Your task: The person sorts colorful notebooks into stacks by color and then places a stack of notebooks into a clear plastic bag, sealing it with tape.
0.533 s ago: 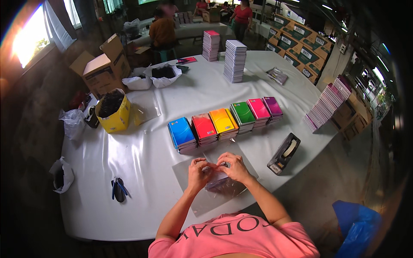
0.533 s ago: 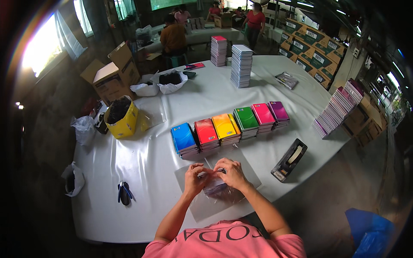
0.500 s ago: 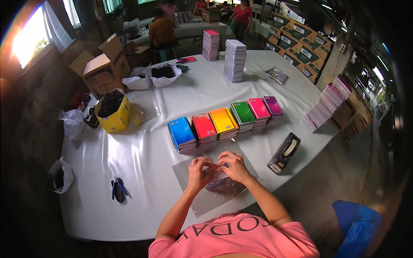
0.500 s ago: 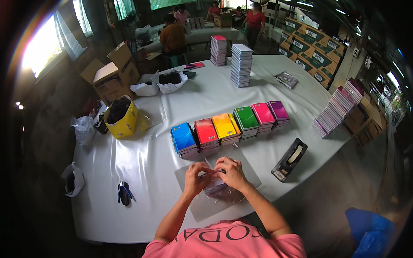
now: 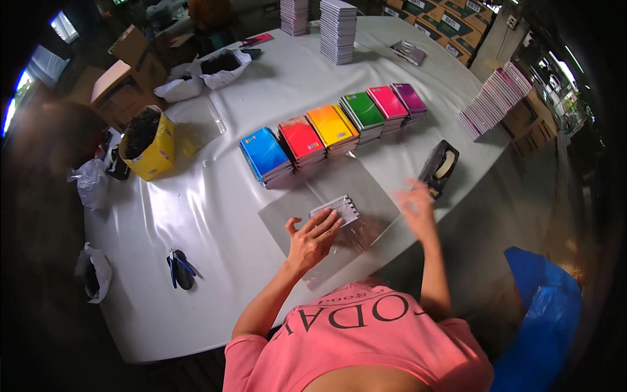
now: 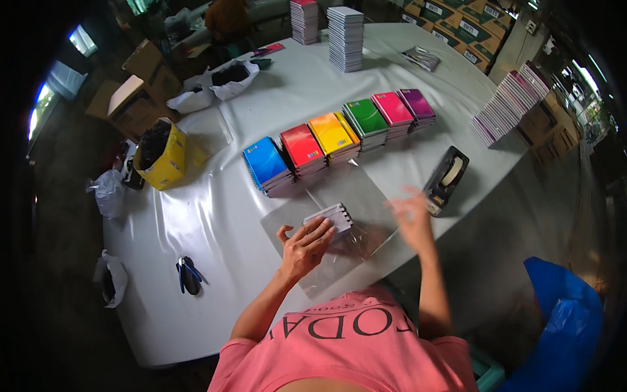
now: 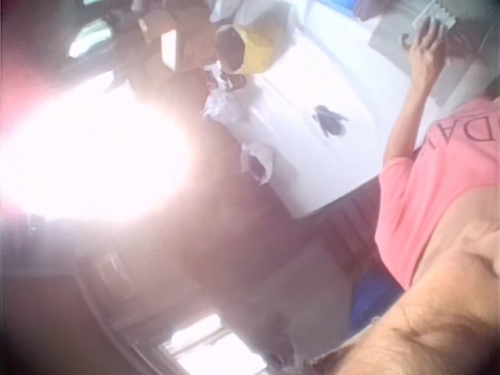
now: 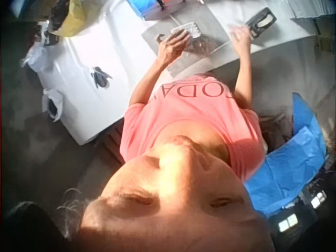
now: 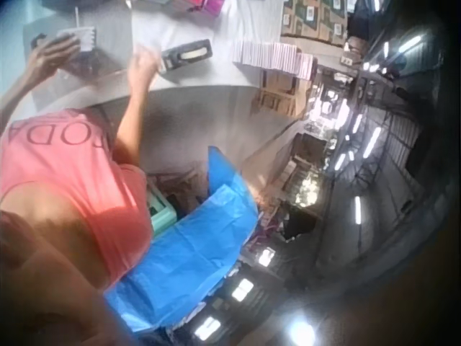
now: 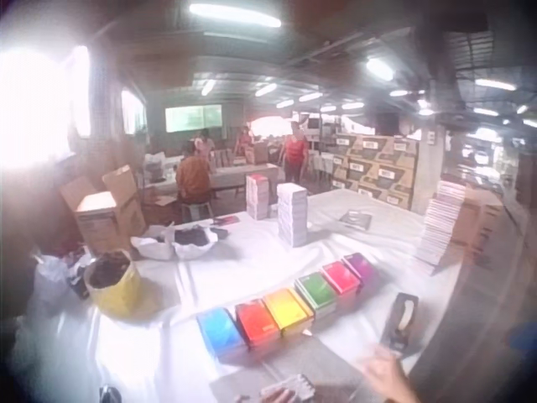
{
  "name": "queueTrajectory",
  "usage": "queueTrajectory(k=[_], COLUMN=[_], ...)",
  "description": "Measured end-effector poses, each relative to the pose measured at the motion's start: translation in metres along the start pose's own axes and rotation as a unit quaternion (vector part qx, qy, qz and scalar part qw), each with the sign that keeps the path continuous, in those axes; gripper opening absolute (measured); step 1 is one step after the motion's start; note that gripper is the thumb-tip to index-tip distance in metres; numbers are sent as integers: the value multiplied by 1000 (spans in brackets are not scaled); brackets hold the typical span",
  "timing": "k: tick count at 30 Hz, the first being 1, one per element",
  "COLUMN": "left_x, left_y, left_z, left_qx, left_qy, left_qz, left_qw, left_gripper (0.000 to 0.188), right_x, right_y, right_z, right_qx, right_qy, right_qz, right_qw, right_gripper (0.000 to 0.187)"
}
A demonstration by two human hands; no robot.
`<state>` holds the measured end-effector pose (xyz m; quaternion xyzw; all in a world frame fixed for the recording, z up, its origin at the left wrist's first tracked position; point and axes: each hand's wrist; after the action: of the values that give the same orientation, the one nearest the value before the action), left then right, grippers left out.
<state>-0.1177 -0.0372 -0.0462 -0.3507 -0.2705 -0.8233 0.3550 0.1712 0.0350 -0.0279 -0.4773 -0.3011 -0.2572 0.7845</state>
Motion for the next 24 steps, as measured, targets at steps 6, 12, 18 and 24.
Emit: queueTrajectory(k=[6, 12, 18, 24], left_x=[-7, -2, 2, 0], left_y=[-6, -9, -19, -20], left_z=[3, 8, 17, 19], left_qx=[-25, 55, 65, 66], left_qy=[37, 39, 62, 51], left_qz=[-56, -152, -212, -233], left_qw=[997, 986, 973, 969], left_gripper=[29, 62, 98, 100], right_x=[27, 20, 23, 32], right_y=[91, 112, 97, 83], right_z=[-21, 14, 12, -8], right_qx=[-541, -600, -583, -505], right_qy=[153, 136, 131, 165], right_qz=[233, 356, 489, 531], right_qw=[793, 704, 636, 660], right_gripper=[51, 57, 37, 50])
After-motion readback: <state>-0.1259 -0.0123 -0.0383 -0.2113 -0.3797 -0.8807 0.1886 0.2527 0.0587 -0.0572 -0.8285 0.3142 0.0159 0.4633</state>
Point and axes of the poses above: each hand's wrist, its own z-axis towards the middle knuckle, its own x-axis out of the back of the hand, y = z × x, and after that the axes turned 8 degrees about -x, right-handed
